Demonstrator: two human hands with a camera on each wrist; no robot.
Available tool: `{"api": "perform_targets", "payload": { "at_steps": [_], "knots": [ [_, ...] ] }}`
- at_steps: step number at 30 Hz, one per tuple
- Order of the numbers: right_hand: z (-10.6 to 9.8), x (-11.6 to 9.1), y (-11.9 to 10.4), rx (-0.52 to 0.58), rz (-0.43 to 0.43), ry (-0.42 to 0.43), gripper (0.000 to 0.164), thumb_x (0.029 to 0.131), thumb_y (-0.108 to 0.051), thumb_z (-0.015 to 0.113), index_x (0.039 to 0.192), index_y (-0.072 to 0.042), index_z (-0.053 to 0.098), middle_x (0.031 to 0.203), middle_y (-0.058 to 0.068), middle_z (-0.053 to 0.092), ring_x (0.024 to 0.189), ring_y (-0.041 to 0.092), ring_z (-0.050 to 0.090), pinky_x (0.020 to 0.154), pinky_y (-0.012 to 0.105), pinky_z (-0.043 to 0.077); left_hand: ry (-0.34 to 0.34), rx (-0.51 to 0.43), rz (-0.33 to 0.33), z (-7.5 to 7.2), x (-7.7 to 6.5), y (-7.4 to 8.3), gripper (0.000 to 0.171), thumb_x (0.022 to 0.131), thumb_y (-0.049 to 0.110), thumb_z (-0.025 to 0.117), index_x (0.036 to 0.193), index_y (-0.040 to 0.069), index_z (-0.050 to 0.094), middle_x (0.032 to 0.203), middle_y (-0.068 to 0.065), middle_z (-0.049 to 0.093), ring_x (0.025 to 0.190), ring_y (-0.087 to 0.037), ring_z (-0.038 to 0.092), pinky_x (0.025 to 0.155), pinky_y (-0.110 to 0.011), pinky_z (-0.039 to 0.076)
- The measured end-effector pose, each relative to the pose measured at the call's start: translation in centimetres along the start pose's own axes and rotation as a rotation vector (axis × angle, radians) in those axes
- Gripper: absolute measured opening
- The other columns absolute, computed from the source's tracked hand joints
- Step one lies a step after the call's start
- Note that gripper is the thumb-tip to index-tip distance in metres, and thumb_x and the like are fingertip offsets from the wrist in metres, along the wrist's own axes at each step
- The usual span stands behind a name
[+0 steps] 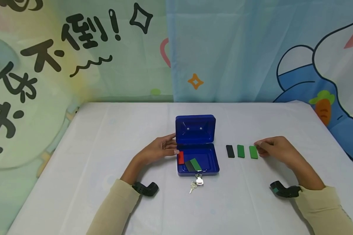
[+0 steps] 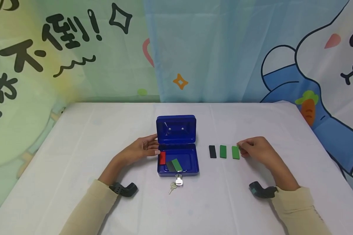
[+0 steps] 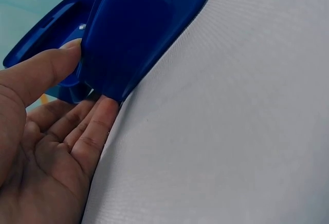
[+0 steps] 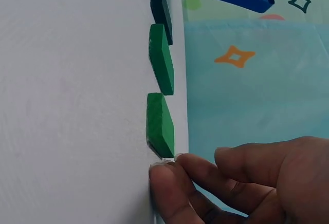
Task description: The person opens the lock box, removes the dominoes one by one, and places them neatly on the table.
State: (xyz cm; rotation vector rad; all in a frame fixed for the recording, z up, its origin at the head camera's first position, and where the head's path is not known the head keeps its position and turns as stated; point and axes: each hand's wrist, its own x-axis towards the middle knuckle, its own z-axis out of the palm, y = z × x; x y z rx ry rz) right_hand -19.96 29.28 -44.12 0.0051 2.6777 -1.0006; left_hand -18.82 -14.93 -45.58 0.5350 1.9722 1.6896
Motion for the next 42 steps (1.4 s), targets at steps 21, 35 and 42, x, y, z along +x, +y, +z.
{"api": "perform_targets", "payload": {
  "at_steps": [21,35,42],
  "knots": [
    [-0.6,1.0,1.2,0.182,-0.147,0.048,0.079,0.096,-0.063,0.041,0.125,0.008,0.059,0.108,0.016,0.068,0.083,0.019,0.07,0.07,0.015,0.053,0.01,0.014,0.008,-0.3,-0.4,0.2,0.076,0.092,0.014,0.067,0.155,0.009,0.024,0.139,-0.011,0.053,0.128,-0.021,0.05,0.104,-0.032,0.041],
    [-1.2,-2.7,-4.7,0.248,-0.247,-0.069,0.046,0.107,-0.022,0.038,0.127,0.017,0.053,0.115,0.028,0.063,0.087,0.017,0.069,0.078,0.017,0.052,0.026,0.033,-0.005,-0.3,-0.5,0.2,0.077,0.092,0.017,0.068,0.154,0.009,0.025,0.139,-0.01,0.053,0.128,-0.019,0.05,0.104,-0.032,0.04],
    [-0.9,-3.4,-5.1,0.259,-0.215,-0.106,0.05,0.107,-0.03,0.039,0.13,0.012,0.053,0.118,0.026,0.062,0.094,0.019,0.068,0.082,0.015,0.05,0.012,0.034,-0.006,-0.1,0.0,0.1,0.076,0.092,0.018,0.068,0.154,0.009,0.025,0.139,-0.01,0.053,0.127,-0.019,0.05,0.104,-0.032,0.041]
  ]
}}
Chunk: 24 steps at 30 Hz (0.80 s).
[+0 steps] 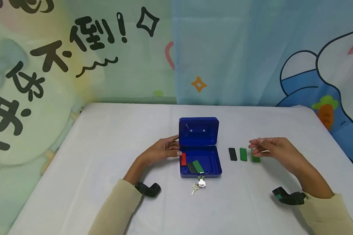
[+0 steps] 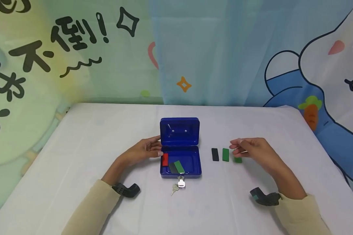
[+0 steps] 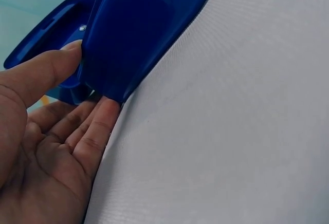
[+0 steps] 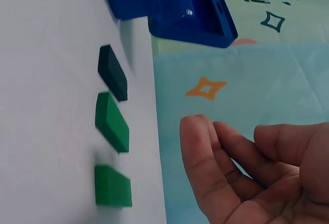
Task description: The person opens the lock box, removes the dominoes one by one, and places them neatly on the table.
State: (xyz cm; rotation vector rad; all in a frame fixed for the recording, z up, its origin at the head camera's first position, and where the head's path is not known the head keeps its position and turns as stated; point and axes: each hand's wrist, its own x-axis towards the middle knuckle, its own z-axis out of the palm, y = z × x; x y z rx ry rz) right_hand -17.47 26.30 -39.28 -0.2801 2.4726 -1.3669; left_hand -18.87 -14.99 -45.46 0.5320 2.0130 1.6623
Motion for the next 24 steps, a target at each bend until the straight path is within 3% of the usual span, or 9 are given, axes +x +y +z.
{"api": "perform_targets", "payload": {
  "at_steps": [3,8,15,24],
  "knots": [
    [0.4,-0.4,-0.2,-0.002,0.01,-0.012,0.053,0.106,-0.034,0.041,0.132,0.01,0.053,0.119,0.025,0.062,0.095,0.02,0.068,0.082,0.015,0.05,-0.018,-0.001,0.002,0.2,0.4,-0.1,0.076,0.092,0.018,0.068,0.155,0.01,0.025,0.139,-0.011,0.052,0.127,-0.02,0.05,0.104,-0.032,0.041],
    [1.3,-0.1,-0.6,0.039,-0.069,-0.06,0.051,0.106,-0.031,0.043,0.132,0.011,0.053,0.121,0.026,0.061,0.097,0.022,0.068,0.083,0.02,0.052,-0.017,0.013,-0.004,0.4,0.8,-0.2,0.076,0.092,0.018,0.068,0.155,0.011,0.026,0.138,-0.008,0.054,0.126,-0.017,0.052,0.103,-0.032,0.041],
    [3.0,1.4,-2.6,0.167,-0.088,-0.134,0.049,0.107,-0.026,0.041,0.129,0.016,0.051,0.121,0.029,0.06,0.101,0.021,0.067,0.086,0.028,0.053,-0.01,0.008,0.001,0.4,0.5,-0.1,0.076,0.092,0.017,0.068,0.155,0.01,0.025,0.138,-0.008,0.054,0.126,-0.017,0.051,0.104,-0.032,0.041],
    [6.5,3.5,-4.8,0.25,-0.107,-0.298,0.054,0.107,-0.032,0.038,0.126,0.016,0.055,0.121,0.027,0.061,0.107,0.029,0.065,0.09,0.035,0.051,0.008,0.002,-0.004,0.0,0.1,-0.3,0.076,0.093,0.018,0.068,0.155,0.009,0.025,0.139,-0.01,0.053,0.127,-0.019,0.051,0.104,-0.032,0.04]
  ]
}}
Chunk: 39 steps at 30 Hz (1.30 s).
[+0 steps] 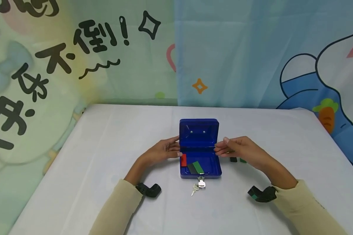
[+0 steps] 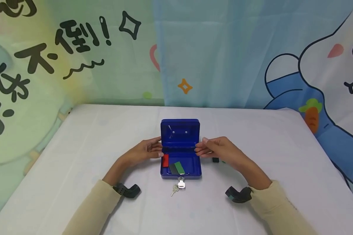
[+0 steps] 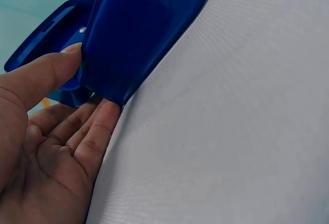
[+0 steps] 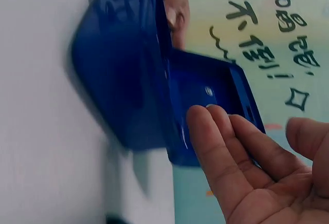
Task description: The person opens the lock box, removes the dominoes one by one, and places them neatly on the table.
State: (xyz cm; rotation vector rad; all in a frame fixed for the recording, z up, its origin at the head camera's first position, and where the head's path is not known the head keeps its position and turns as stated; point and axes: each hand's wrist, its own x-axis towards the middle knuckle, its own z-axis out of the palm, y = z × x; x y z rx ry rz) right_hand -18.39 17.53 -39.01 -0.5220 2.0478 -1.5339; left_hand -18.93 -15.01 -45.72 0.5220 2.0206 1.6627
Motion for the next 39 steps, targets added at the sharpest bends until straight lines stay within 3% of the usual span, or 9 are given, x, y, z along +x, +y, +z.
{"api": "perform_targets", "payload": {
  "at_steps": [6,11,25,39],
  "knots": [
    [2.2,1.1,-0.2,0.131,-0.003,-0.125,0.066,0.109,-0.038,0.022,0.131,0.018,0.048,0.126,0.03,0.057,0.114,0.037,0.059,0.093,0.035,0.049,0.005,-0.003,-0.003,0.2,0.0,0.1,0.076,0.092,0.017,0.068,0.154,0.009,0.026,0.137,-0.01,0.054,0.126,-0.02,0.051,0.104,-0.033,0.041],
    [3.1,1.6,-0.3,0.141,0.018,-0.159,0.069,0.108,-0.041,0.023,0.133,0.019,0.045,0.127,0.03,0.057,0.116,0.039,0.057,0.094,0.035,0.048,0.008,-0.005,-0.008,0.3,-0.1,0.3,0.076,0.092,0.019,0.069,0.154,0.01,0.026,0.137,-0.01,0.055,0.126,-0.02,0.051,0.104,-0.034,0.041],
    [3.8,2.3,-0.6,0.066,0.111,-0.188,0.067,0.107,-0.041,0.028,0.133,0.018,0.046,0.133,0.029,0.052,0.118,0.039,0.056,0.097,0.039,0.047,-0.011,-0.025,-0.011,0.2,0.1,0.3,0.074,0.093,0.015,0.067,0.154,0.01,0.026,0.138,-0.011,0.054,0.127,-0.02,0.051,0.104,-0.032,0.04],
    [4.8,3.0,-1.0,-0.056,0.175,-0.122,0.057,0.107,-0.036,0.035,0.131,0.013,0.053,0.129,0.024,0.057,0.114,0.034,0.059,0.095,0.04,0.049,-0.004,-0.024,-0.006,0.4,0.0,0.4,0.075,0.093,0.015,0.068,0.155,0.011,0.025,0.138,-0.011,0.054,0.127,-0.02,0.051,0.104,-0.033,0.04]
  ]
}}
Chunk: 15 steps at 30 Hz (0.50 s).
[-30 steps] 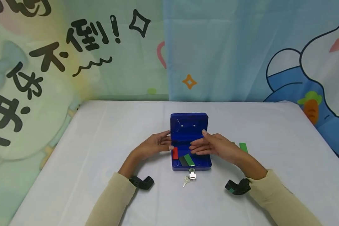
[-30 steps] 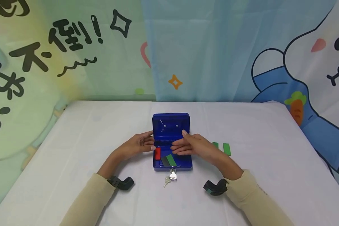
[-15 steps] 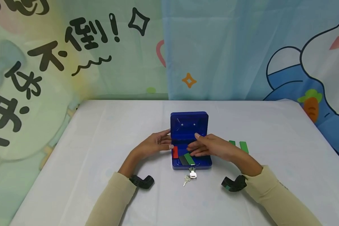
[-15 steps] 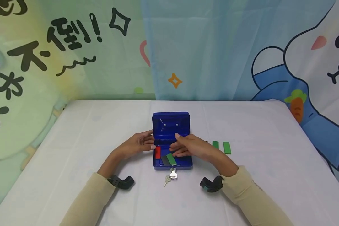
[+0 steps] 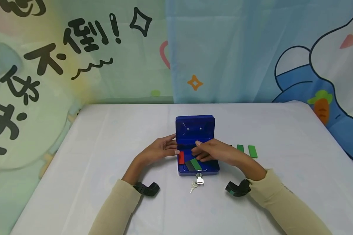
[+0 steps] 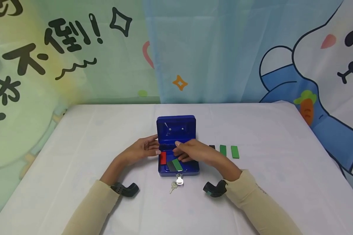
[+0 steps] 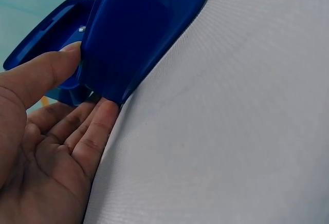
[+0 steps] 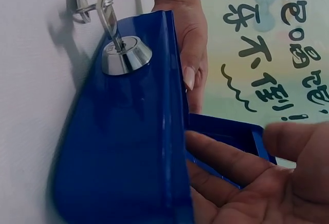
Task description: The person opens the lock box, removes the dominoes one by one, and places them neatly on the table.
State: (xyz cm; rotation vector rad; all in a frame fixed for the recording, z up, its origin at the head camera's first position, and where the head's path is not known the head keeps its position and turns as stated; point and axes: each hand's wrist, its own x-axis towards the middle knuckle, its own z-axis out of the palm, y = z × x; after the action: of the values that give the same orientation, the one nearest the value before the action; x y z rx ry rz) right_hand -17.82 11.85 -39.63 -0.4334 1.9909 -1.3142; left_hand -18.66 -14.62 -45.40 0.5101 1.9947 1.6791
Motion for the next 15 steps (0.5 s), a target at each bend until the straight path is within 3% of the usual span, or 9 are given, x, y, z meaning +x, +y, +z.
{"api": "perform_targets", "payload": {
  "at_steps": [6,12,15],
  "knots": [
    [0.5,0.3,-0.1,-0.057,0.005,-0.013,0.046,0.106,-0.028,0.042,0.126,0.011,0.058,0.116,0.019,0.065,0.107,0.031,0.062,0.092,0.041,0.051,-0.005,-0.011,-0.001,0.0,-0.3,0.3,0.074,0.093,0.013,0.066,0.154,0.01,0.025,0.139,-0.013,0.053,0.128,-0.023,0.05,0.104,-0.033,0.04],
    [0.7,0.1,-0.1,-0.118,0.009,-0.002,0.041,0.105,-0.026,0.046,0.128,0.006,0.059,0.119,0.018,0.063,0.101,0.029,0.065,0.088,0.041,0.053,-0.016,-0.024,-0.001,-0.1,-0.2,0.2,0.073,0.094,0.009,0.065,0.155,0.01,0.024,0.14,-0.014,0.052,0.129,-0.024,0.049,0.103,-0.032,0.042],
    [0.8,0.0,-0.1,-0.153,0.008,0.003,0.042,0.104,-0.028,0.048,0.125,0.005,0.061,0.114,0.015,0.066,0.097,0.027,0.066,0.086,0.041,0.054,-0.023,-0.032,-0.009,0.1,-0.5,1.2,0.073,0.094,0.006,0.064,0.154,0.006,0.023,0.14,-0.017,0.051,0.129,-0.026,0.048,0.103,-0.033,0.041]
  ]
}}
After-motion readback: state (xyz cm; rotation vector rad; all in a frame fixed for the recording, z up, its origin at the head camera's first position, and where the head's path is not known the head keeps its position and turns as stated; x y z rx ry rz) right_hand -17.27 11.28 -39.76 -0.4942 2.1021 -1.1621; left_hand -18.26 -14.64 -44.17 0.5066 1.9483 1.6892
